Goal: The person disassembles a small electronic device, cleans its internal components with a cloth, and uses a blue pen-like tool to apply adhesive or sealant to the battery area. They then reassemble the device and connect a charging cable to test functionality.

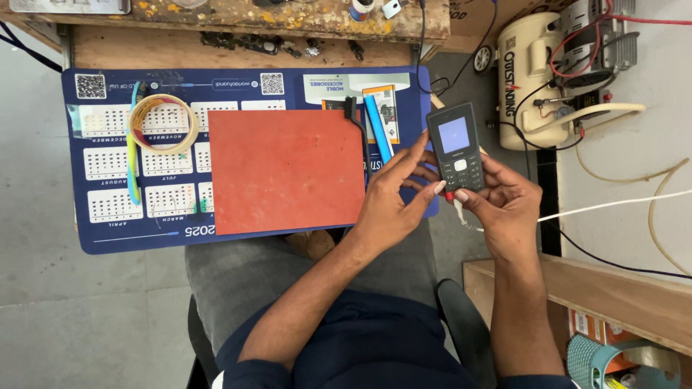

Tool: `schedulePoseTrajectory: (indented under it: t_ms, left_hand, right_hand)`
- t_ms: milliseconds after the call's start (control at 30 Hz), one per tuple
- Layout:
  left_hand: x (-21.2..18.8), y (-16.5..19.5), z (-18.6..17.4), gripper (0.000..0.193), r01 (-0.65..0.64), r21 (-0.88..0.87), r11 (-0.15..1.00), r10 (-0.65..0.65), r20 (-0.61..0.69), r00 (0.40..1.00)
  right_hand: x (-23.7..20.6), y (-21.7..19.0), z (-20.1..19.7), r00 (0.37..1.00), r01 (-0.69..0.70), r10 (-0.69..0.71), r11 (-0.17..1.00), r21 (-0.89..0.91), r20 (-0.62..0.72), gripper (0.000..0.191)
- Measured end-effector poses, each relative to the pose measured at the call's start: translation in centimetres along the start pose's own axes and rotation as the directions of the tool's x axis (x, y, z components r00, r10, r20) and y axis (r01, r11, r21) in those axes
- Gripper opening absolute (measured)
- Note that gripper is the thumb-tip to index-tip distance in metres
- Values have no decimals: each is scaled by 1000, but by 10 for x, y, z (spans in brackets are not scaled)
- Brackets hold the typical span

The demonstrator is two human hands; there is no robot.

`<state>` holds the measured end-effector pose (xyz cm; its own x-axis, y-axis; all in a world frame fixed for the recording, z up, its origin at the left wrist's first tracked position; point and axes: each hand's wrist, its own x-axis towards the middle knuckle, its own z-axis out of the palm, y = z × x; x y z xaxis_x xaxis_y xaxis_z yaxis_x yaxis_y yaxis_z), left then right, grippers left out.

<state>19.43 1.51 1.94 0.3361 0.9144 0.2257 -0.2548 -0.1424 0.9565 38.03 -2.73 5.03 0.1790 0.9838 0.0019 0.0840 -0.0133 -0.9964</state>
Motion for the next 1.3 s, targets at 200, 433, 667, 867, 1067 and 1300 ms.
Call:
schedulePoseTrajectory:
  t_ms: [200,433,667,867,1067,1300]
  left_hand:
    - [-2,7,-3,78,1,14,1000,-2,52,999]
    - [0,-13,-26,60,157,163,974,-179,132,975]
    - [2,-59,-60,48,303,175,937,-330,149,932]
    - [8,-115,-95,49,198,221,955,-242,192,951]
    - [23,-141,-105,55,220,286,933,-305,295,906]
    - [21,-139,-102,51,225,281,933,-303,275,913]
  right_hand:
    - [0,-1,-5,1000,0,1,999,35,-27,59]
    - [-15,-26,-58,960,147,-90,968,206,-264,46]
    - [-99,-76,-198,590,507,-441,854,-114,-676,61]
    - [-210,-66,-292,110,453,-617,729,-513,-779,71]
    - [-257,-48,-337,-190,437,-630,633,-640,-753,26]
    - [-275,-69,-334,-249,138,-552,793,-593,-796,14]
